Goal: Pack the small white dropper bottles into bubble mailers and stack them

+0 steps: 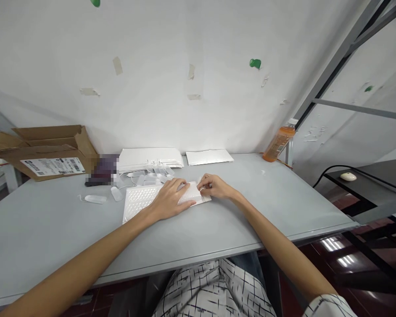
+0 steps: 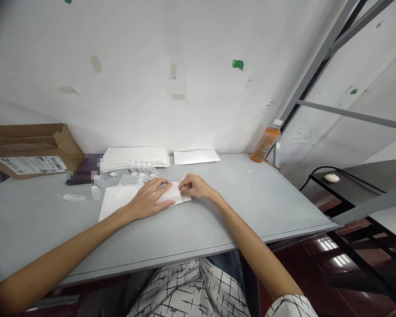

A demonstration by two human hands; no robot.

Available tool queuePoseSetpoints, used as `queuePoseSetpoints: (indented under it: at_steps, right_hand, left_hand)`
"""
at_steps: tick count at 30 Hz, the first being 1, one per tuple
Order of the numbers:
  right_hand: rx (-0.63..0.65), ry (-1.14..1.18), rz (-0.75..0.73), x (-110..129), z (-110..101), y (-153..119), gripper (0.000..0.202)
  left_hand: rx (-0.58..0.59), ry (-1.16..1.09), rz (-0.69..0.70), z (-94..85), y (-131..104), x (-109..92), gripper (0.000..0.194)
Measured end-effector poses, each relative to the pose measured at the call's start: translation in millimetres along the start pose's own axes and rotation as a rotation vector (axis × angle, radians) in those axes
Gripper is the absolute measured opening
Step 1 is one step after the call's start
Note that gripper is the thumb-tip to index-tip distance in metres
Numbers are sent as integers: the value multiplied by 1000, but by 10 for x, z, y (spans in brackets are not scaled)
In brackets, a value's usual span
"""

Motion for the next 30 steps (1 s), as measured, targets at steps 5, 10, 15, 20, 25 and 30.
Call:
queuePoseSetpoints:
  at_steps: [5, 10, 15, 20, 25, 30]
  right_hand:
    - [0, -8, 10, 2, -67, -28, 14]
    - [-24, 32, 16, -49, -36, -15, 12]
    - [-28, 53, -2, -41, 44, 18, 15]
    - [-1, 18, -6, 15, -58, -26, 13]
    - [10, 5, -13, 29, -94, -54, 12]
    - [31, 50, -11, -10, 39, -11, 12]
  left_hand:
    - [3, 12, 1, -11, 5, -12, 52]
    - [1, 8, 10, -18, 4, -22, 51]
    - [-17, -15, 12, -30, -1, -25, 51]
    - [-10, -18, 0, -27, 2, -20, 49]
    - [-4, -18, 4, -34, 1, -30, 49]
    - [-19, -9, 11, -45, -5, -34, 48]
Point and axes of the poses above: each hand's wrist, its own y-axis towards the middle knuckle, its own z-axis out of the palm, x = y × z, the point moved 10 cm from there along y, towards the middle knuckle, and after that the axes turned 9 degrees about x, right-handed, at the moved point
